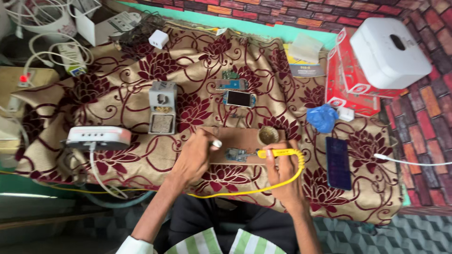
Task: The person uses a soldering iron to apply solder to a small circuit board. They repeatedly dip the iron into a small container of liquid and continue soldering different points on the board.
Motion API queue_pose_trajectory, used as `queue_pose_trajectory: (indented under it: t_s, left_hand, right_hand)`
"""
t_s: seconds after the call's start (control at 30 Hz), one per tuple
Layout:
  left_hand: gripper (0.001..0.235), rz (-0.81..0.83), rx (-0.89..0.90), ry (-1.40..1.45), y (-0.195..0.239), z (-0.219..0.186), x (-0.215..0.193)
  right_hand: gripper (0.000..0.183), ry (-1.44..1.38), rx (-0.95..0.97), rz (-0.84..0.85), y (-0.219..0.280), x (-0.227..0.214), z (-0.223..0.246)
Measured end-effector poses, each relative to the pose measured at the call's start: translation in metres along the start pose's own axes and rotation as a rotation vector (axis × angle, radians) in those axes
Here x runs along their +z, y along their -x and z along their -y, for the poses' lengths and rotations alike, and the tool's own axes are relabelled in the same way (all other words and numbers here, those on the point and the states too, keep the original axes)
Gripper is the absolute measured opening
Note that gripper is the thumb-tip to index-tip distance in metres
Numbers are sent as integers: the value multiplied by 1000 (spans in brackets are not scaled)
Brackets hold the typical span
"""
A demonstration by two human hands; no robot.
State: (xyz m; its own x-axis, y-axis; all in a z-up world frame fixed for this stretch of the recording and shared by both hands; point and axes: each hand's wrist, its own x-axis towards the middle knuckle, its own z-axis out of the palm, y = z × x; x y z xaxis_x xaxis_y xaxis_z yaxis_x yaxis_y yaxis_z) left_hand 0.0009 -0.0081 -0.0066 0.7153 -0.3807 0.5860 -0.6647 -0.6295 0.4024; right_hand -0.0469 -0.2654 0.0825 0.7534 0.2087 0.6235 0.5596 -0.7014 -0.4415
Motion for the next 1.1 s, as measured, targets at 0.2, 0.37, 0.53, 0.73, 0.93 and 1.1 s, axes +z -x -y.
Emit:
queue_pose_trajectory:
  t_s: [0.2,0.37,0.53,0.73,0.93,1.1]
  left_hand:
    - [14,-140,-194,458,-17,-6,21]
    - [19,-215,-82,302,-23,-15,29]
    - [22,-43,-268,340,-23,-16,35]
    - [24,-24,-96,306,-17,-10,51]
    - [14,74,-166,235,-7,4,70]
    - [12,-135,-158,249,5,11,80]
  right_hand:
    - [5,-50,8,-4,2,4,-3]
    - [4,-66,-32,-19,0,5,-5]
    - [5,-89,-26,-22,0,6,-6]
    - [13,-130,68,-97,25,28,-26]
    - [21,-250,298,-581,76,60,-54]
    - [33,-272,315,-916,88,75,-88]
